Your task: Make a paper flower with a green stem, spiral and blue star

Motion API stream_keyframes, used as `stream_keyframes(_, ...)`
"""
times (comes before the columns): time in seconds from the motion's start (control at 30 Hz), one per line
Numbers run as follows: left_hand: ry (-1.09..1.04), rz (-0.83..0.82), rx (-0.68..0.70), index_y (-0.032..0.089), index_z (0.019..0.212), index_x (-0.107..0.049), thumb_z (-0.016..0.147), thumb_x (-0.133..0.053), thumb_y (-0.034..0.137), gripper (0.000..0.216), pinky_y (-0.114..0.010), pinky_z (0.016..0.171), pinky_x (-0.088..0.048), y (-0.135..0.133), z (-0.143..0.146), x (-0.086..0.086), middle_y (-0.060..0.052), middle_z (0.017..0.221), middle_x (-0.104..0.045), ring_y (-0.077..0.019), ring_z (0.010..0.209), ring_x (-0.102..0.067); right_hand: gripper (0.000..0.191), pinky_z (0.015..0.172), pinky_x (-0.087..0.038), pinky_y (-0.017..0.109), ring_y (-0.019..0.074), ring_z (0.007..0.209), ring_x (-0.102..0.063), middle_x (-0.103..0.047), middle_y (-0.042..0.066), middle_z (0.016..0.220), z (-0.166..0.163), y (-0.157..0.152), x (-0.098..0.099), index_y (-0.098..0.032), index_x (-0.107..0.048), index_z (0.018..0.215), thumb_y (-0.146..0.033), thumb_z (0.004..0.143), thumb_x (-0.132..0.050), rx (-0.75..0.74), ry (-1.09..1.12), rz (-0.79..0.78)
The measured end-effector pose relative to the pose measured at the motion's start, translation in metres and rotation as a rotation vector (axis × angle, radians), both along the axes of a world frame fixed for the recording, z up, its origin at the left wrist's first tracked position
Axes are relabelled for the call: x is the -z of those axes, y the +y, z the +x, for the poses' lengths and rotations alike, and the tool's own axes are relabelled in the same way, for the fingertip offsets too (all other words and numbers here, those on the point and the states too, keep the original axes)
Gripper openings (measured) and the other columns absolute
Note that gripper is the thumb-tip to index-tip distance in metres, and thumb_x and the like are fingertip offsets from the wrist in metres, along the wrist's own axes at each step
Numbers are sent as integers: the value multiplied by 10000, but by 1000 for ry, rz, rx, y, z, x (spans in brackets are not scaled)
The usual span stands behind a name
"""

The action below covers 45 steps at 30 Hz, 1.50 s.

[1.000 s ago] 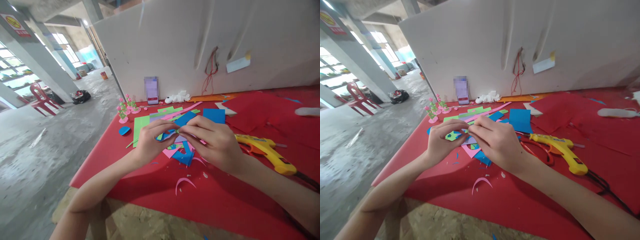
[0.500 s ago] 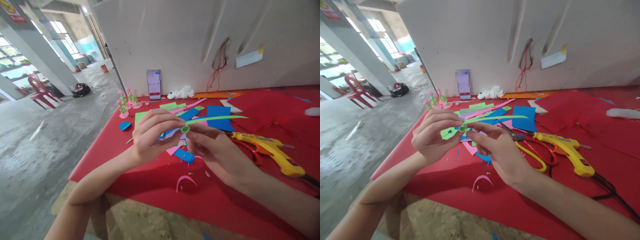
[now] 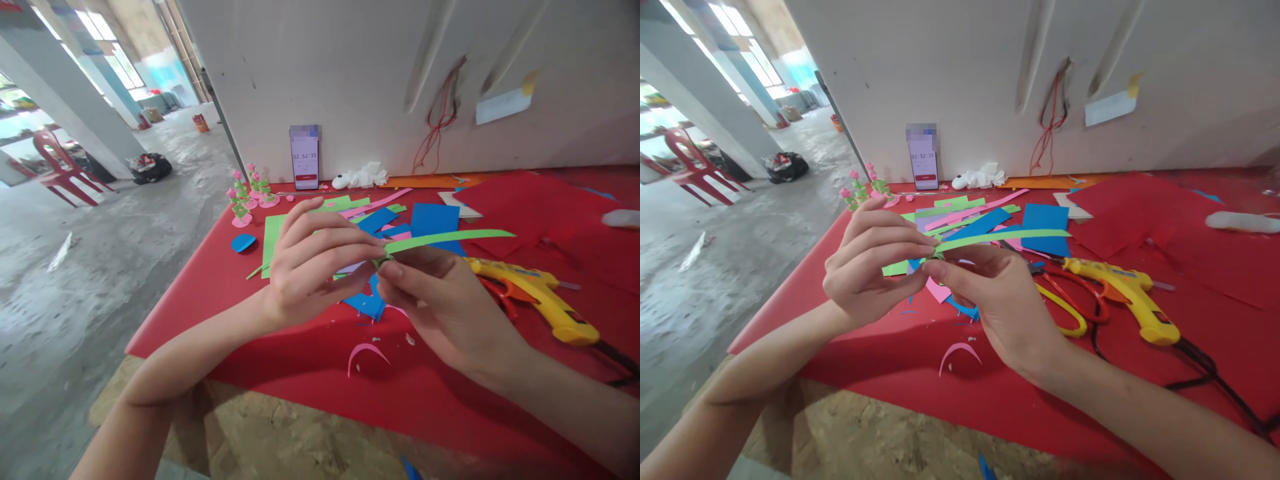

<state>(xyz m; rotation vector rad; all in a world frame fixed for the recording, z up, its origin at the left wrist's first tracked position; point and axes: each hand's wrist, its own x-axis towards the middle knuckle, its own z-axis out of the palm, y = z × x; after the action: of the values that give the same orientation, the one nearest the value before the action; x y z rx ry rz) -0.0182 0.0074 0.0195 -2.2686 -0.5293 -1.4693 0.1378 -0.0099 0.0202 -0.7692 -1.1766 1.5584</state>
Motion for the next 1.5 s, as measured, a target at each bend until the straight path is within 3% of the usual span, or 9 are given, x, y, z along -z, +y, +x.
stream_keyframes(0.13, -16, 4, 10, 212, 881, -596, 744, -684, 133, 181, -441, 989, -501, 0, 1, 0, 18, 817, -743, -149, 790, -677, 177, 408, -263, 183, 25, 474, -324, -495, -32, 572, 2, 0, 1, -206, -647, 620, -273, 534, -786, 16, -26, -10)
stream_keyframes(0.3, -7, -36, -32, 281, 888, -603, 794, -652, 197, 135, -463, 992, -507, 0, 0, -1, 62, 861, -737, -142, 816, -681, 156, 433, -301, 176, 33, 509, -377, -555, -27, 611, 4, -1, 1, -265, -687, 634, -318, 541, -800, 8, -23, -17)
stream_keyframes(0.43, -24, -12, 10, 258, 926, -620, 822, -623, 205, 117, -443, 1010, -492, 4, 0, 2, 31, 894, -739, -136, 845, -668, 154, 406, -269, 162, 17, 466, -340, -552, -38, 574, 5, 0, 0, -290, -692, 619, -322, 528, -812, -41, -11, -10)
stream_keyframes(0.67, 84, -76, 95, 189, 911, -654, 815, -634, 216, 101, -400, 962, -502, 8, -3, -2, -3, 902, -736, -147, 899, -627, 189, 543, -419, 143, 38, 616, -477, -549, -41, 666, 12, 8, -8, -265, -671, 702, -247, 562, -796, -136, -71, 7)
stream_keyframes(0.83, 78, -151, 158, 174, 866, -668, 778, -678, 201, 94, -313, 850, -531, 10, -4, -4, -32, 901, -726, -144, 920, -598, 163, 476, -348, 150, 29, 572, -419, -523, -28, 662, 15, 13, -4, -214, -653, 679, -254, 577, -773, -147, -163, 1)
stream_keyframes(1.07, -72, -188, 199, 173, 820, -656, 748, -709, 200, 94, -344, 865, -515, 11, -1, 3, -31, 824, -689, -144, 882, -616, 332, 473, -318, 179, 33, 546, -363, -452, -40, 610, 2, 7, 1, -191, -574, 664, -381, 518, -803, -83, -59, -13)
stream_keyframes(1.2, -117, -243, 251, 161, 808, -644, 750, -710, 227, 109, -324, 838, -522, 11, 1, 3, -34, 802, -677, -125, 829, -621, 363, 423, -220, 196, 22, 485, -269, -377, -46, 557, 2, 8, 3, -172, -523, 610, -434, 563, -769, -94, -71, -6)
stream_keyframes(1.33, 18, -264, 229, 131, 850, -674, 771, -686, 205, 109, -336, 857, -521, 13, -1, 0, -75, 865, -696, -148, 898, -604, 310, 422, -176, 208, 21, 483, -250, -360, -44, 567, 10, 14, 4, -172, -533, 634, -378, 590, -760, -135, -150, -15)
stream_keyframes(1.5, 205, -334, 339, 129, 868, -685, 802, -644, 171, 89, -338, 880, -527, 17, -8, -5, -85, 921, -710, -153, 936, -604, 359, 419, -183, 210, 26, 471, -268, -340, -46, 520, 19, 24, 0, -157, -480, 543, -322, 508, -797, -215, -296, -59)
